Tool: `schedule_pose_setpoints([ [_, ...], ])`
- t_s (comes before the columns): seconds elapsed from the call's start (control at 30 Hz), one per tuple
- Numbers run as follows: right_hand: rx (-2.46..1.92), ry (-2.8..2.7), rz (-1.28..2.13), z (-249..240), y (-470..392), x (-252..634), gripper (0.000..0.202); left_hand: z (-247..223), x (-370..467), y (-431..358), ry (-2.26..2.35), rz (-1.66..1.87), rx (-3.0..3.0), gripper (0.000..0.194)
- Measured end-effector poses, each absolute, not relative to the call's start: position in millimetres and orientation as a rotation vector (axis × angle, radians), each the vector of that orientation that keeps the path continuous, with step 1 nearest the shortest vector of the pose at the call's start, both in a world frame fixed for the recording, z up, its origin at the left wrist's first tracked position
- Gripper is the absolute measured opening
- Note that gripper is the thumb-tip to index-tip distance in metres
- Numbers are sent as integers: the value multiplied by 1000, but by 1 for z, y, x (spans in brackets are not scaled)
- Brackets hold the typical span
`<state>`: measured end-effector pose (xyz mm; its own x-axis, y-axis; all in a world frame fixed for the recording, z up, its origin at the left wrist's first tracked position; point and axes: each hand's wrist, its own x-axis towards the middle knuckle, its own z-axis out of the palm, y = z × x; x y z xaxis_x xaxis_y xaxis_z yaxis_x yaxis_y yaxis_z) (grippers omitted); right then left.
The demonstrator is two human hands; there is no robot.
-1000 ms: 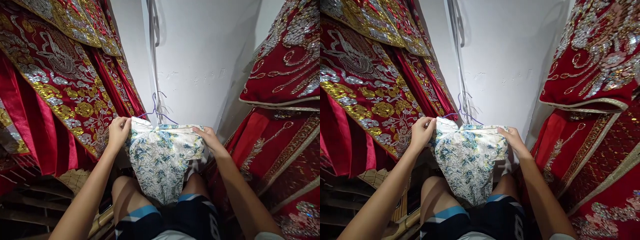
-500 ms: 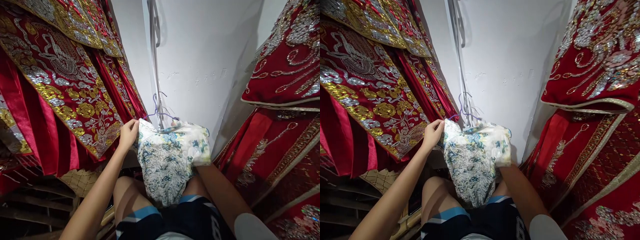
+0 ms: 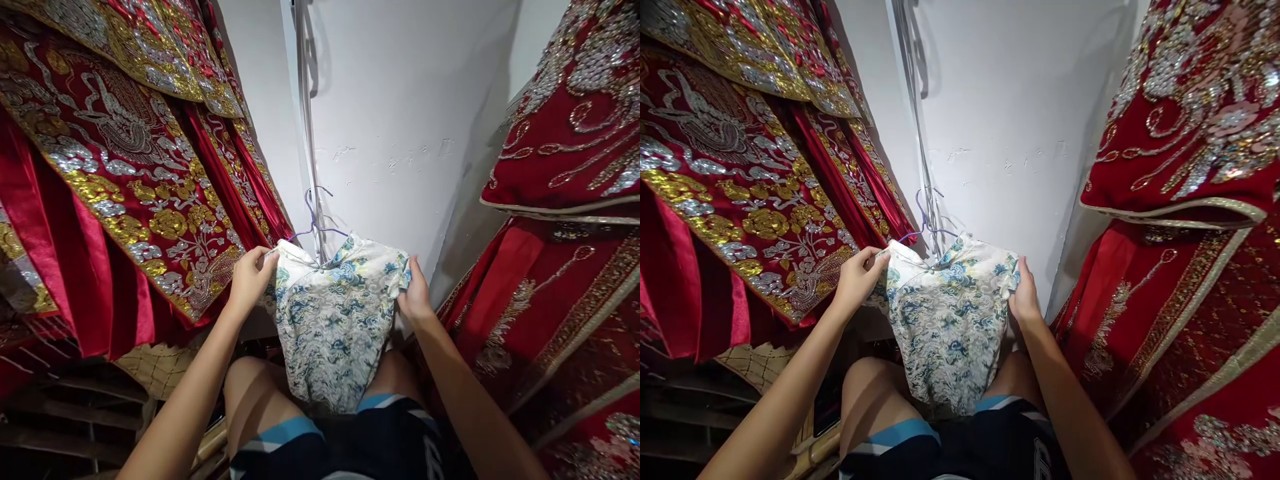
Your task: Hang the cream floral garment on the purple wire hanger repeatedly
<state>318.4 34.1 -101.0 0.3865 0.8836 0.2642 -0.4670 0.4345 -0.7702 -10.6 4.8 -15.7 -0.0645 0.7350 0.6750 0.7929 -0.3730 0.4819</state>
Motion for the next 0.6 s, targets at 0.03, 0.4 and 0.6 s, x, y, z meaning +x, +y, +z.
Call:
schedule_pose_setpoints([
  [0.03, -664, -759, 919, -90, 36, 322, 46, -12, -7, 6, -1717, -1427, -2098, 29],
  [0.4, -472, -1729, 1148, -22, -38, 269, 55, -11, 3, 33, -1482, -2088, -1869, 44],
  [0.6, -750, -1767, 841, -59, -35, 269, 41, -13, 34, 1, -1186, -2838, -1981, 66],
])
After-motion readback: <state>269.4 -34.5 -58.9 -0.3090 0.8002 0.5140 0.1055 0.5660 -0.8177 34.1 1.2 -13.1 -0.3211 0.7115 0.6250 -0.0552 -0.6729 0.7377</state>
